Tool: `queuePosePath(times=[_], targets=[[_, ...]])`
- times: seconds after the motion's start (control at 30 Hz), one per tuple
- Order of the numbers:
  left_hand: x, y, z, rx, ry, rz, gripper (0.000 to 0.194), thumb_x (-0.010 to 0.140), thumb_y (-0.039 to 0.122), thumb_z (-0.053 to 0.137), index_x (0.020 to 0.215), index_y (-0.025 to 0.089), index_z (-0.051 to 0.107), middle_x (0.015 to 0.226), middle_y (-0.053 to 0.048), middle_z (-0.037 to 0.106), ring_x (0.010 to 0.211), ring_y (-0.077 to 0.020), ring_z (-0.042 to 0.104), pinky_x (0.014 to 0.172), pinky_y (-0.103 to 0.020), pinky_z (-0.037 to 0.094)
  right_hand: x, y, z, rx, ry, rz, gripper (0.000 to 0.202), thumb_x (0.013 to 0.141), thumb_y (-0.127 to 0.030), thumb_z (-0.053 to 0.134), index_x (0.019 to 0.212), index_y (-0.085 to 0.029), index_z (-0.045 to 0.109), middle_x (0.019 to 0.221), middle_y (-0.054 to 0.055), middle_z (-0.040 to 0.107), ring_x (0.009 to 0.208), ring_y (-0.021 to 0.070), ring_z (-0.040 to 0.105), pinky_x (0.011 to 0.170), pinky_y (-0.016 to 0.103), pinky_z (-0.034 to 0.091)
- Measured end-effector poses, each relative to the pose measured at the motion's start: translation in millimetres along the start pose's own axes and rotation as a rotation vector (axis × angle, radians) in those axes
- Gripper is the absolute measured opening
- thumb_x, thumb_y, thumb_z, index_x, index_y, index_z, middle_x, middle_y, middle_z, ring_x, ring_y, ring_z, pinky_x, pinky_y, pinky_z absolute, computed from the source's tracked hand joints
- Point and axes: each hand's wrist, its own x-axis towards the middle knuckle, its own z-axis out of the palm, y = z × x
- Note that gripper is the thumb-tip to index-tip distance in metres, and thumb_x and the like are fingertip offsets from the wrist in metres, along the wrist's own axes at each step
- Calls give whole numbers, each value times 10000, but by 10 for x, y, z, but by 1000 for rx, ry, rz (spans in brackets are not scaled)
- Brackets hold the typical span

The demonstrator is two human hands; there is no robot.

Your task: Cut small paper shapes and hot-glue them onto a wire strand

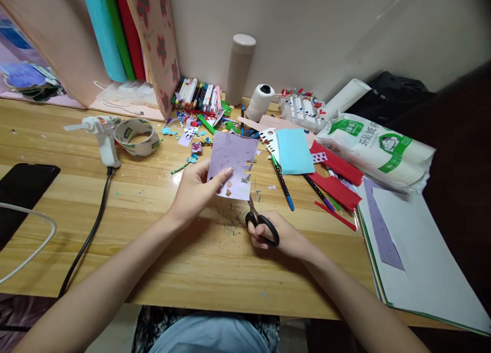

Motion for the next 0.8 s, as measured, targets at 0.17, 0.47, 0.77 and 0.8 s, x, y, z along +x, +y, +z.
queuePosePath(times=[0.17, 0.47, 0.77, 0.8], targets=[[4, 0, -3, -28, -18, -1, 290, 744, 358, 651, 594, 145, 525, 521, 36, 504, 462, -65, 413, 431, -180, 292, -2, 8, 4, 14, -26, -6, 417, 749, -496, 633, 626, -154, 428, 505, -52, 390, 427, 57, 359, 411, 198, 243], [15, -50, 3, -50, -24, -52, 294, 733, 405, 650, 621, 152, 550, 540, 28, 527, 474, -77, 422, 449, -192, 304, -7, 10, 17, -49, 33, 8, 478, 733, -577, 615, 615, -162, 410, 495, -51, 381, 426, 59, 351, 407, 200, 227], [33, -126, 17, -112, -22, -125, 271, 721, 408, 660, 702, 147, 589, 600, 15, 558, 516, -89, 460, 486, -199, 340, -8, 21, 15, -97, 134, 41, 491, 722, -573, 625, 586, -175, 372, 485, -57, 364, 422, 56, 339, 400, 195, 235], [33, -130, 27, -131, -19, -138, 267, 719, 405, 663, 710, 148, 591, 599, 19, 555, 515, -89, 462, 488, -200, 344, -7, 18, 19, -88, 146, 42, 497, 711, -576, 634, 580, -177, 367, 484, -61, 355, 419, 54, 332, 399, 195, 240]])
